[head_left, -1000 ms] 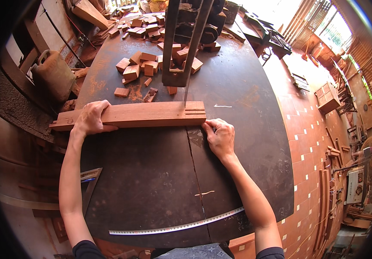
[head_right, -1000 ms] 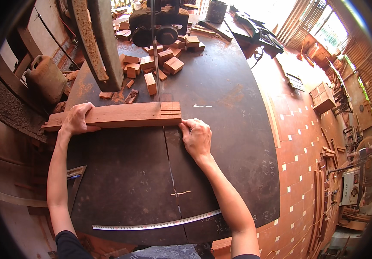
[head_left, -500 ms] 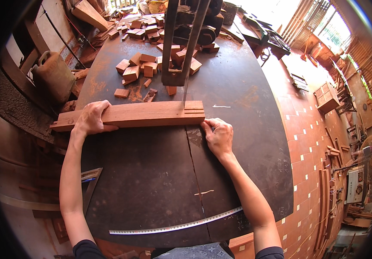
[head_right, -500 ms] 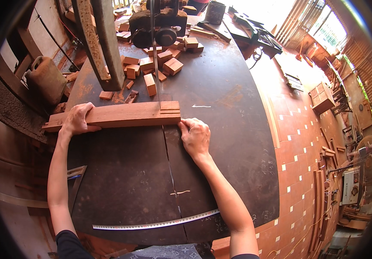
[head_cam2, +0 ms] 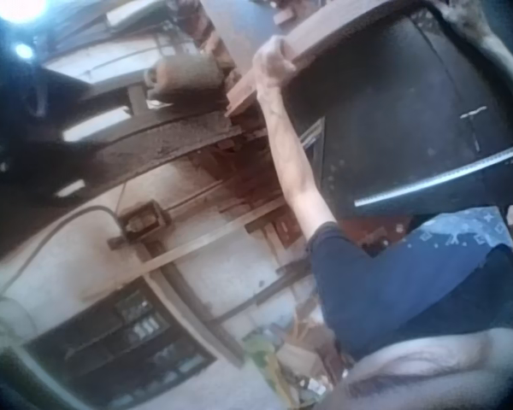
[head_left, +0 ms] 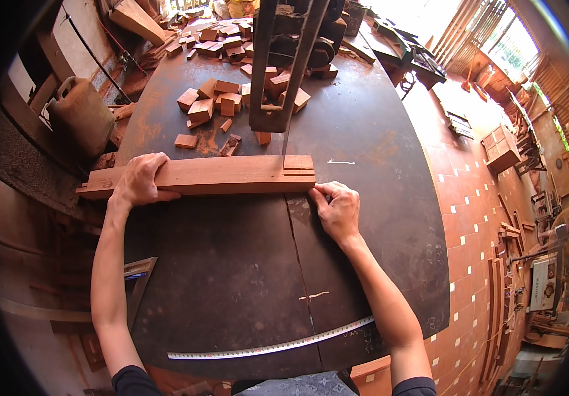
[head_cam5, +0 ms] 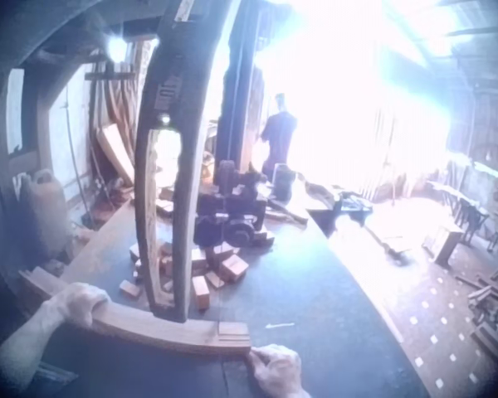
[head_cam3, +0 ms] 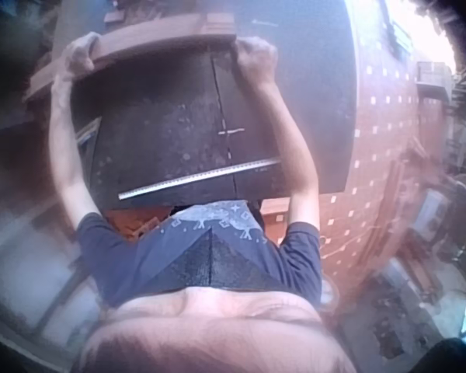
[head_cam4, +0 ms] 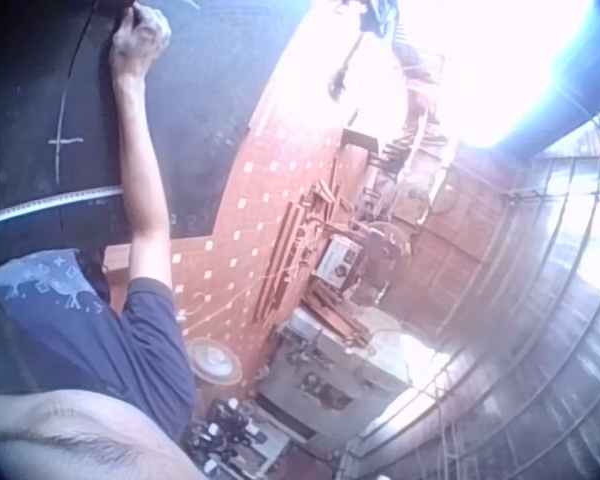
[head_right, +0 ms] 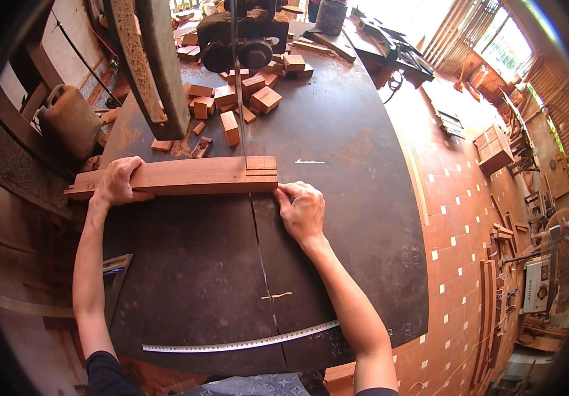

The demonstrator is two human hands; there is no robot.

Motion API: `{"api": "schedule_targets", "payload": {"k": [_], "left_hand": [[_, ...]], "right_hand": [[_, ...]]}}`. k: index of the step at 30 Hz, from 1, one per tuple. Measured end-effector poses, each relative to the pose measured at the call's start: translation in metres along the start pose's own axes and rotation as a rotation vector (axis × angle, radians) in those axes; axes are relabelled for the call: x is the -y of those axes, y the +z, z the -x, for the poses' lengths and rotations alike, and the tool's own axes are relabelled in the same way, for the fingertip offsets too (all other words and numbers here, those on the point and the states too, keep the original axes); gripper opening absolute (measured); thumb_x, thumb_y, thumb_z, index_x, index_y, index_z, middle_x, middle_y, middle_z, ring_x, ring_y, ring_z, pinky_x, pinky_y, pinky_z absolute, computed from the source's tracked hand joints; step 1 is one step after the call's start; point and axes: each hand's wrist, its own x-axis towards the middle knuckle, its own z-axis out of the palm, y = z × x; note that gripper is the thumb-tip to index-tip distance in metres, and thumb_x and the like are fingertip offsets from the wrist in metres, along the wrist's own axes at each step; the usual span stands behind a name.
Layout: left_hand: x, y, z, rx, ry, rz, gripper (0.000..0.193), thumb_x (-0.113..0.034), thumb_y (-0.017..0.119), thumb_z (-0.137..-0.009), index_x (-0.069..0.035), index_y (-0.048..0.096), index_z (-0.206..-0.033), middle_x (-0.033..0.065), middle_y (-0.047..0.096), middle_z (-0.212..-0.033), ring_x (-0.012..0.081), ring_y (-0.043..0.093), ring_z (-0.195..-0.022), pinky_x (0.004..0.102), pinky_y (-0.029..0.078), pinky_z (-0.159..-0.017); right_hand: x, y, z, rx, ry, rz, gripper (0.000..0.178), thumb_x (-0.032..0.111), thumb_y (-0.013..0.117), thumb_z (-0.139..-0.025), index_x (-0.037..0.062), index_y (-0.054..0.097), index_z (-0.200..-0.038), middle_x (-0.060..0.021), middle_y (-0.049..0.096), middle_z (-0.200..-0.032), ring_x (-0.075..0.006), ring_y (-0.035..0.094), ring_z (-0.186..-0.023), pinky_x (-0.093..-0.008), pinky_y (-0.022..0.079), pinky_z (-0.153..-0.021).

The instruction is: The person uses a bandsaw to cut a wooden plank into smaller pieces, then moves to the floor and uses a bow saw to cut another plank. The cut pieces are placed on the floor.

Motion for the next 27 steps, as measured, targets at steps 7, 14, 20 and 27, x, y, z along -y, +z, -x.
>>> {"api": "schedule_targets", "payload": {"k": [7, 14, 20, 27], "left_hand": [[0.0017, -0.001, 0.0021, 0.037, -0.01, -0.011, 0.062, -0.032, 0.102, -0.062, -0.003, 0.065, -0.102, 0.0173, 0.072, -0.097, 0.0417, 0.071, -0.097, 0.0481, 0.057, -0.088], [0.0028, 0.0013, -0.0022, 0.015, -0.001, -0.002, 0.062, -0.03, 0.103, -0.062, -0.004, 0.064, -0.102, 0.0175, 0.072, -0.097, 0.0421, 0.07, -0.098, 0.0482, 0.057, -0.088], [0.0026, -0.0015, -0.0046, 0.029, -0.013, 0.003, 0.061, -0.031, 0.103, -0.062, -0.004, 0.064, -0.1, 0.0174, 0.072, -0.096, 0.0417, 0.071, -0.096, 0.0481, 0.057, -0.087], [0.0026, -0.0001, -0.0061, 0.024, -0.018, -0.001, 0.061, -0.031, 0.103, -0.062, -0.004, 0.063, -0.1, 0.0169, 0.072, -0.095, 0.041, 0.071, -0.095, 0.0478, 0.057, -0.086]], "right_hand": [[-0.0004, -0.0043, 0.0038, 0.029, -0.045, 0.028, 0.015, 0.014, 0.081, -0.091, 0.0011, 0.083, -0.099, -0.0161, 0.078, -0.088, -0.0312, 0.074, -0.082, -0.0397, 0.056, -0.077], [0.0035, -0.0004, -0.0009, 0.004, 0.038, 0.0, 0.016, 0.017, 0.08, -0.092, 0.0042, 0.084, -0.101, -0.0151, 0.076, -0.09, -0.0353, 0.073, -0.087, -0.0444, 0.056, -0.08], [0.0059, 0.002, -0.0018, 0.001, 0.043, 0.002, 0.017, 0.019, 0.08, -0.094, 0.005, 0.084, -0.102, -0.015, 0.077, -0.091, -0.0359, 0.073, -0.088, -0.0452, 0.056, -0.081], [0.0054, 0.0043, -0.0025, -0.024, 0.067, 0.01, 0.017, 0.02, 0.08, -0.094, 0.0052, 0.084, -0.101, -0.0148, 0.076, -0.09, -0.0358, 0.073, -0.088, -0.0454, 0.056, -0.081]]}}
